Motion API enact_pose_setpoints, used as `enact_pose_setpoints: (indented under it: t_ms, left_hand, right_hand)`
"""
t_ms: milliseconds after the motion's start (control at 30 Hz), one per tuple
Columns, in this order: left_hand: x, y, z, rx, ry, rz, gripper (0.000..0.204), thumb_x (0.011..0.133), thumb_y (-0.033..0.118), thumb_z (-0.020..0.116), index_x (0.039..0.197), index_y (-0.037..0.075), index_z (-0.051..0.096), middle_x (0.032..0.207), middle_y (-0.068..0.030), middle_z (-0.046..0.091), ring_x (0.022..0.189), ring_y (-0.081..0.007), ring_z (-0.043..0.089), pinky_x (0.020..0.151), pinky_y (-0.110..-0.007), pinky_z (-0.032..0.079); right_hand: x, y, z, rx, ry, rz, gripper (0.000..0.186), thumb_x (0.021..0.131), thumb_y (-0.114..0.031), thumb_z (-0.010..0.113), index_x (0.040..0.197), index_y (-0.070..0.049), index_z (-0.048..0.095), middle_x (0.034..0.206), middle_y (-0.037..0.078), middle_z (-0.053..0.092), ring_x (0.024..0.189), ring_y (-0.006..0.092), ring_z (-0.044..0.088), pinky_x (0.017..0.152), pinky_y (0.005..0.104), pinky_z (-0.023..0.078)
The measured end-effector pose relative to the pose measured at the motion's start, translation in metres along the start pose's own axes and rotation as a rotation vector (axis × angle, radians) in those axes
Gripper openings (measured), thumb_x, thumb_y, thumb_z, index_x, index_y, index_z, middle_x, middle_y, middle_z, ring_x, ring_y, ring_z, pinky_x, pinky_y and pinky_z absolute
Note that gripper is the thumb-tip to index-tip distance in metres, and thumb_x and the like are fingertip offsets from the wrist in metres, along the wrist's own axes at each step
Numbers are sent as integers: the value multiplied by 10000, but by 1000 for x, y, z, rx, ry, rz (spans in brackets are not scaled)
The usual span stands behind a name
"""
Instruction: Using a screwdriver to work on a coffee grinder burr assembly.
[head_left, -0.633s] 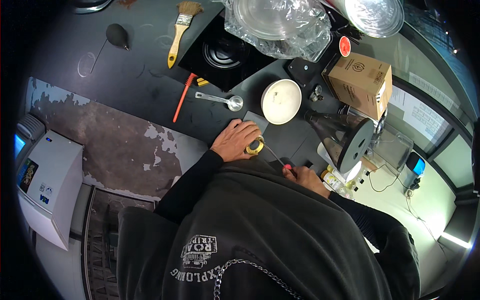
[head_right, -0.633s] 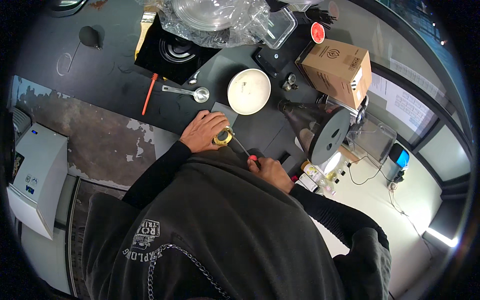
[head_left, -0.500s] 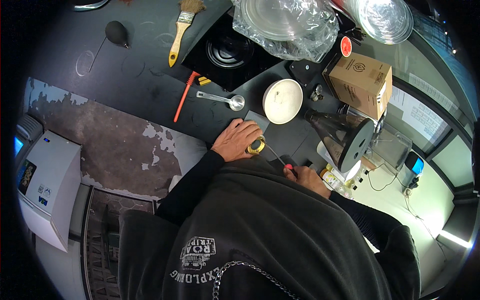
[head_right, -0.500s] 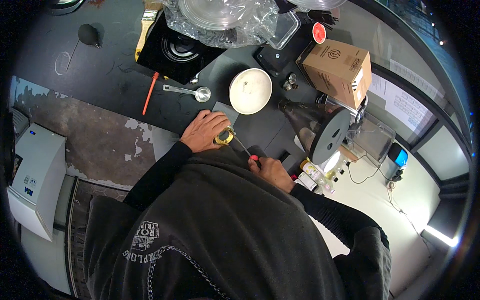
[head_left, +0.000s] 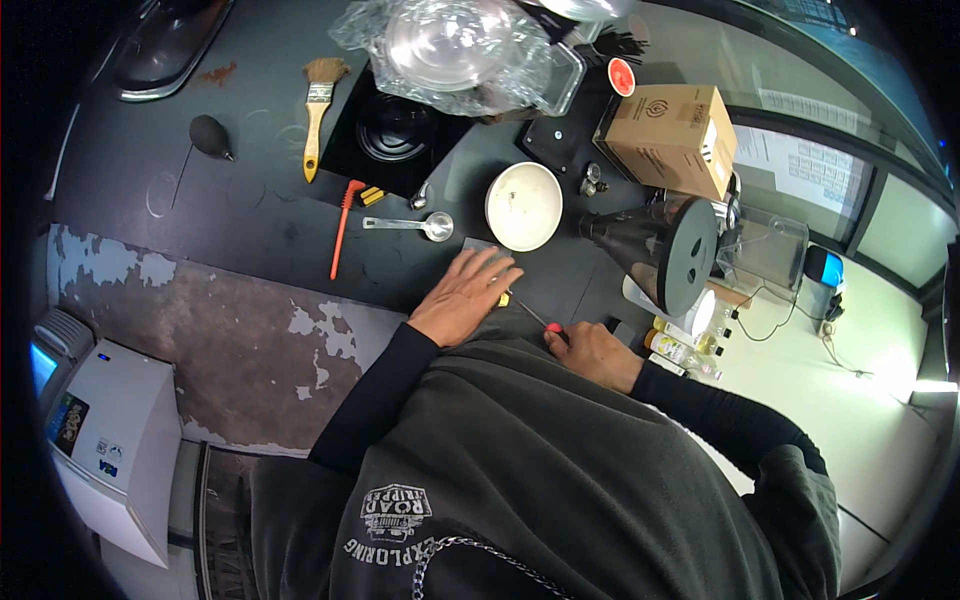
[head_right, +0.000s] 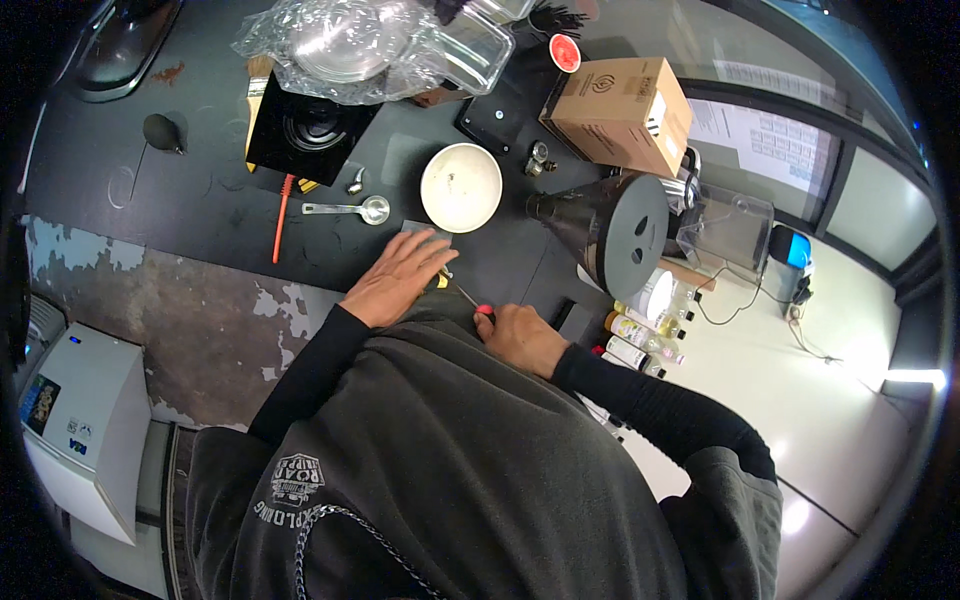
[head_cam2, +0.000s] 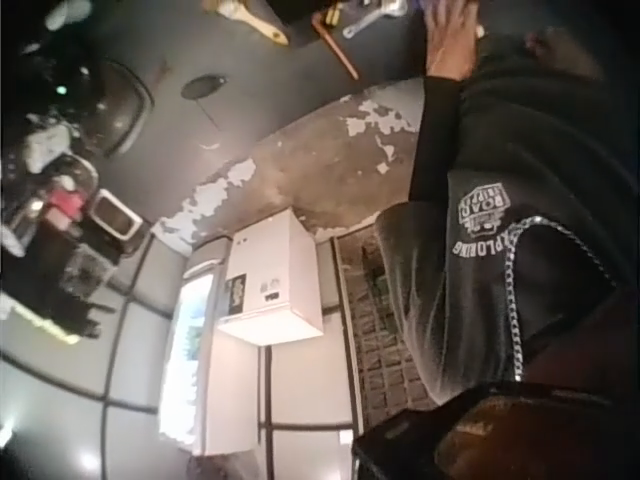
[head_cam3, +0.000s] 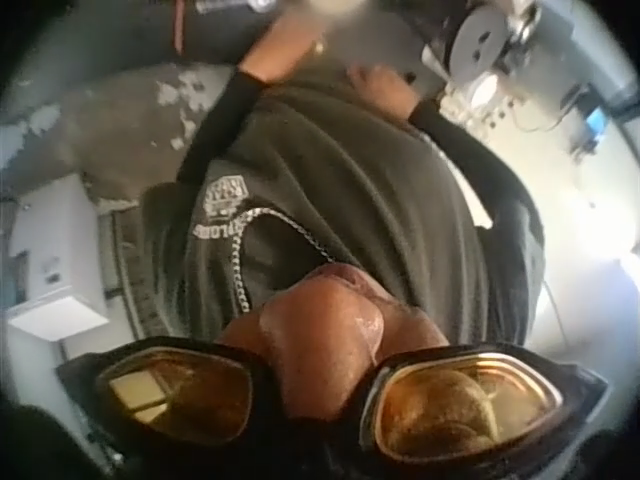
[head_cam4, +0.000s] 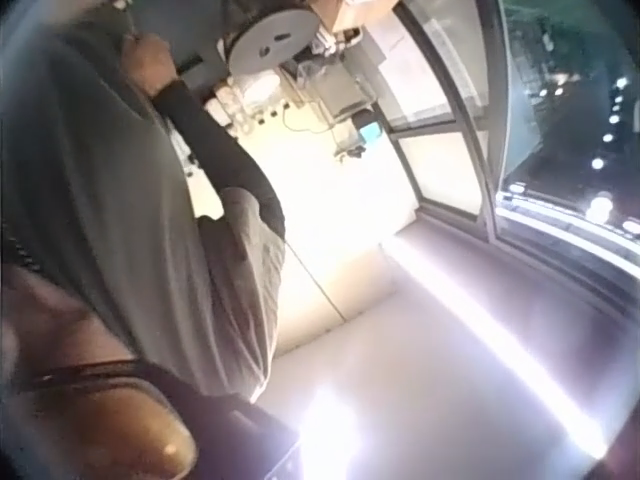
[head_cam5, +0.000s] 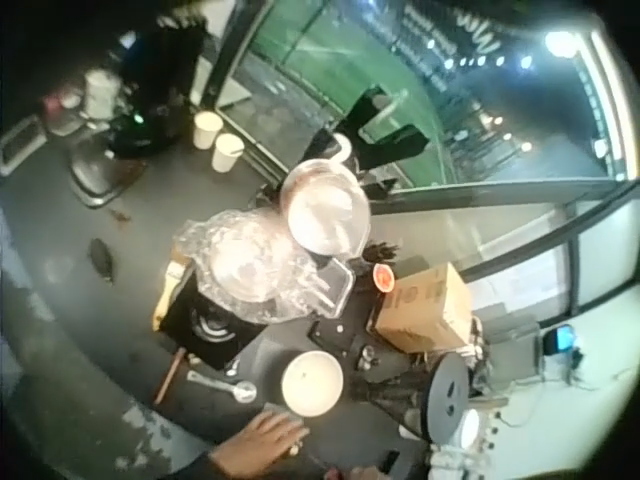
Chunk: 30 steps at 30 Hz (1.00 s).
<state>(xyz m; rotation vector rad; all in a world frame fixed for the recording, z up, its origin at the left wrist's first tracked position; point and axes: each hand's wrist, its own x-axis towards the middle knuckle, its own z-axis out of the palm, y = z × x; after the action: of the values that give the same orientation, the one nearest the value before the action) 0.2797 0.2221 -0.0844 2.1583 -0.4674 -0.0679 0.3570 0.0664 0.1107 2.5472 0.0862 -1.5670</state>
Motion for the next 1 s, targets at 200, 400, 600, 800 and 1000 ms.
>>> enact_pose_setpoints:
  t_ms: [200, 400, 600, 800, 1000]
  left_hand:
    - [7, 34, -6, -5, -15, -54, 721, 894, 4, 621, 1565, 37, 356, 1563, -189, 428, 1505, -373, 323, 1254, -490, 263]
    - [31, 88, -11, -628, 104, 146, 986, 790, 255, 846, 1590, 77, 298, 1437, -268, 515, 1347, -429, 498, 1134, -508, 412]
    - [52, 84, 6, -788, 72, 109, 877, 689, 472, 933, 1344, 99, 483, 941, -211, 729, 896, -464, 705, 818, -508, 558]
    - [47, 86, 22, -682, 4, -53, 591, 723, 367, 905, 1072, 68, 533, 870, -196, 719, 889, -466, 683, 752, -526, 522]
    - [44, 84, 35, -759, 75, -66, 534, 754, 246, 862, 1141, 77, 534, 953, -198, 720, 952, -456, 678, 795, -524, 515]
  right_hand:
    - [15, 14, -8, -125, -59, -167, 604, 1041, -401, 509, 930, 163, 695, 884, 386, 675, 943, 521, 691, 876, 532, 547]
    - [17, 29, -1, -147, -49, -309, 523, 1033, -345, 483, 1066, 143, 668, 1007, 377, 689, 948, 495, 700, 880, 523, 558]
    - [8, 8, -16, -211, -154, -98, 487, 1007, -292, 502, 1019, 169, 660, 944, 360, 700, 897, 483, 716, 829, 498, 584]
    - [7, 11, -8, -270, -39, -188, 451, 978, -269, 564, 939, 166, 678, 918, 373, 691, 912, 491, 716, 850, 502, 585]
    - [4, 2, -9, -340, -78, -199, 430, 980, -262, 567, 918, 145, 691, 892, 357, 696, 899, 484, 718, 846, 495, 588]
